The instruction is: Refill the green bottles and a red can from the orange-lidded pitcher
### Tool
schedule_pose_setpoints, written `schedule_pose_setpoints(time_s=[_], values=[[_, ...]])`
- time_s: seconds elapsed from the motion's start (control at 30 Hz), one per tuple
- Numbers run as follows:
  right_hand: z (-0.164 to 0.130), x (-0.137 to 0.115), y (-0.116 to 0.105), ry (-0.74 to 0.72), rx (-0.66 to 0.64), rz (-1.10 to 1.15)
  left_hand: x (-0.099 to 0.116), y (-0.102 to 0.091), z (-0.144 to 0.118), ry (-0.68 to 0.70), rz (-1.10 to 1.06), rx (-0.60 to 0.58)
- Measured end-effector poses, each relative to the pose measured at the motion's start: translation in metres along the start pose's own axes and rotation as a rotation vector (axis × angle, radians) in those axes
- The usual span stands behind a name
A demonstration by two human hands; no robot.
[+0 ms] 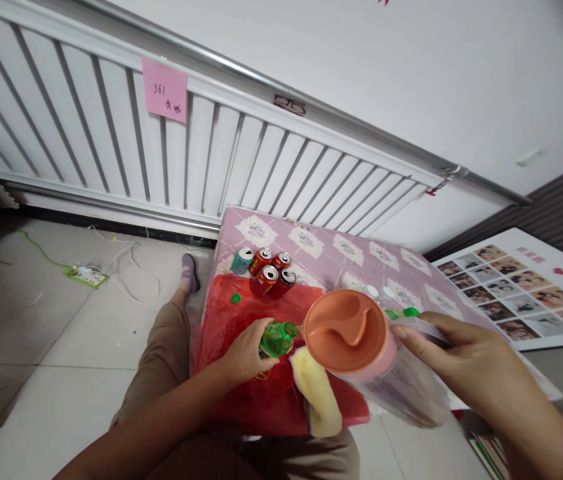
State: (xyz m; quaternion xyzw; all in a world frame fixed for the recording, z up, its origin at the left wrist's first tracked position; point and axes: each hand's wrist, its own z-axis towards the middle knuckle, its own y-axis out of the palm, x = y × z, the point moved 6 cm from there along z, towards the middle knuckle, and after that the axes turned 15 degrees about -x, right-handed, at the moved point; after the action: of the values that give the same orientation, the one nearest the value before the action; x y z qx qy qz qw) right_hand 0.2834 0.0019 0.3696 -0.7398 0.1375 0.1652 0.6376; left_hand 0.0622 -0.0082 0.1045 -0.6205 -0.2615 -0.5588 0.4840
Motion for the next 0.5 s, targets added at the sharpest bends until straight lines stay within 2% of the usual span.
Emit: schedule_pose_setpoints(time_s=[0.5], values=[[0.0012,0.0013,0.0000,0.020,-0.004,0.016,-0.0016,0.0009,-0.0002,0.001,-0.003,-0.003]])
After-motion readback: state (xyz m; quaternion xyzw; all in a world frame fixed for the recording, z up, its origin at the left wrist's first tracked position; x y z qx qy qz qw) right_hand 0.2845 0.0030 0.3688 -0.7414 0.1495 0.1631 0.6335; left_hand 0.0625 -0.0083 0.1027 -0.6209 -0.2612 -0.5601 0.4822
